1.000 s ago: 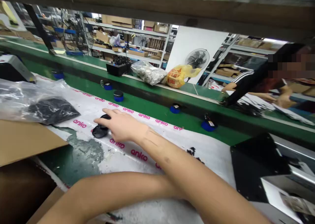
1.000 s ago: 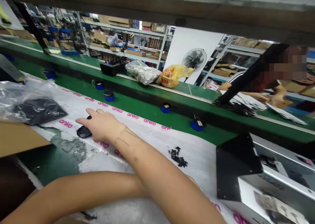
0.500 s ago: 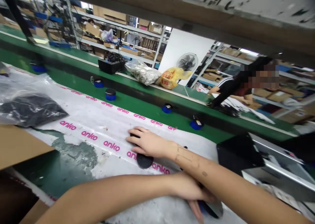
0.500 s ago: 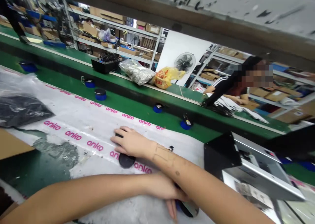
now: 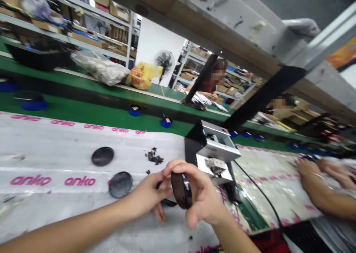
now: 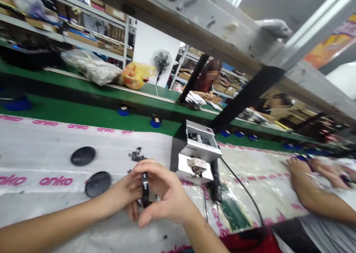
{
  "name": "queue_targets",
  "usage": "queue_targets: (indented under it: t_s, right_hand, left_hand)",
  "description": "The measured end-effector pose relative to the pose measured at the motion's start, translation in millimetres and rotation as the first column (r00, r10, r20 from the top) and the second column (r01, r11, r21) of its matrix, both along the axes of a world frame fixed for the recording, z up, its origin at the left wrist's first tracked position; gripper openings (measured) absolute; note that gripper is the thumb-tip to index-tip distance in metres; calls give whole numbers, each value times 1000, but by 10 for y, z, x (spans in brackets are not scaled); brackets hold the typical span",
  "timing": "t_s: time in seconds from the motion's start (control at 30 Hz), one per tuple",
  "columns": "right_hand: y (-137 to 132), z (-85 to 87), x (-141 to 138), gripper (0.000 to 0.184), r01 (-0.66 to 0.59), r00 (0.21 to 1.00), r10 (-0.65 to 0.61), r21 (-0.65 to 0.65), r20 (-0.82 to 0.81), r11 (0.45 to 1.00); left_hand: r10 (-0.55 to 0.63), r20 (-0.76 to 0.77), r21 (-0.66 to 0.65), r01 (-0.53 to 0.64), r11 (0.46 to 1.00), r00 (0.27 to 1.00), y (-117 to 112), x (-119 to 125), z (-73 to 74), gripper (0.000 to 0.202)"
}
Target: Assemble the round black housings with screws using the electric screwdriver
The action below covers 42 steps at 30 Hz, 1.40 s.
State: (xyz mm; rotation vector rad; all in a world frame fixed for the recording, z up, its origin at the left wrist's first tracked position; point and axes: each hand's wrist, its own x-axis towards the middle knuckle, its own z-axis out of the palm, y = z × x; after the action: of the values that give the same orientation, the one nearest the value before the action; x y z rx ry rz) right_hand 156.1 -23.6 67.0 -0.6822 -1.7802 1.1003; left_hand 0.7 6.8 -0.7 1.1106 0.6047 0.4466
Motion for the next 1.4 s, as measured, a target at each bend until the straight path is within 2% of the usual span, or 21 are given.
queue_targets:
  t_s: [0.07, 0.1, 0.17, 0.23, 0.27, 0.37, 0.43, 0.5, 0.57, 0.6, 0.63, 0.67, 0.73, 0.8, 0.83, 0.9, 1.0, 1.07, 1.23, 1.4]
  right_hand:
    - [-225, -157, 175, 63, 73, 996, -74, -31, -47, 997]
    - [-319, -218, 246, 62, 138, 990, -139, -52, -15, 989]
    - [-468, -297, 358, 59, 316, 940, -301, -77, 163, 946]
    - [-561, -342, 432, 56, 470, 853, -432, -70, 293, 880]
    - [-587, -368, 455, 54, 532, 819, -490, -74, 298, 844]
    - [-601, -503, 456, 38, 678, 735, -664, -143, 136, 721]
    - [-581, -631, 396, 44, 779, 625, -774, -162, 107, 606]
    - [-561, -745, 299, 40, 834, 547, -826, -168, 135, 525]
    - [-559, -802, 194, 21, 846, 529, -832, -185, 170, 500]
    - [-568, -801, 149, 18, 840, 538, -822, -196, 186, 506]
    - [-585, -782, 115, 22, 822, 568, -794, -197, 217, 534]
    - [-609, -747, 94, 31, 787, 617, -739, -187, 270, 588]
    - [-670, -650, 98, 49, 645, 727, -543, -146, 420, 750]
    - [-724, -561, 153, 64, 462, 760, -330, -109, 560, 880]
    - [-741, -531, 192, 69, 400, 753, -270, -93, 600, 912]
    - [-747, -511, 275, 67, 401, 745, -301, -39, 595, 915]
    - [-715, -562, 367, 61, 519, 748, -497, 81, 440, 851]
    - [-694, -618, 391, 63, 546, 764, -559, 137, 322, 826]
    - [-699, -707, 383, 72, 487, 818, -519, 182, 249, 854]
    - [-716, -693, 383, 75, 480, 798, -522, 206, 302, 853]
  left_hand:
    - [8, -40, 7, -8, 1000, 999, -32, 33, -4, 42]
    - [11, -74, 14, -10, 1000, 997, -40, 44, 3, 40]
    - [31, -149, 25, -28, 999, 988, -46, 55, 30, 39]
    - [52, -201, 13, -50, 999, 978, -48, 60, 59, 39]
    - [56, -213, 1, -57, 998, 975, -51, 61, 71, 39]
    - [59, -238, -16, -64, 998, 969, -75, 61, 100, 37]
    - [78, -281, 7, -79, 997, 957, -100, 57, 129, 34]
    - [105, -330, 41, -97, 994, 938, -125, 51, 167, 30]
    - [122, -355, 55, -110, 992, 927, -142, 47, 202, 27]
    - [124, -353, 51, -113, 992, 927, -146, 46, 214, 26]
    - [126, -343, 44, -117, 992, 931, -147, 45, 219, 26]
    - [126, -331, 41, -120, 992, 935, -146, 44, 219, 27]
    - [122, -316, 38, -116, 993, 941, -143, 40, 206, 28]
    - [113, -316, 41, -106, 994, 942, -141, 31, 183, 30]
    - [111, -315, 41, -104, 994, 942, -141, 26, 171, 31]
    - [110, -309, 38, -103, 994, 945, -140, 19, 156, 32]
    - [123, -316, 38, -117, 992, 941, -137, 17, 163, 30]
    - [126, -323, 37, -121, 992, 938, -133, 19, 188, 27]
    - [117, -319, 31, -113, 993, 941, -123, 9, 249, 22]
    - [106, -309, 33, -100, 994, 945, -109, 0, 233, 21]
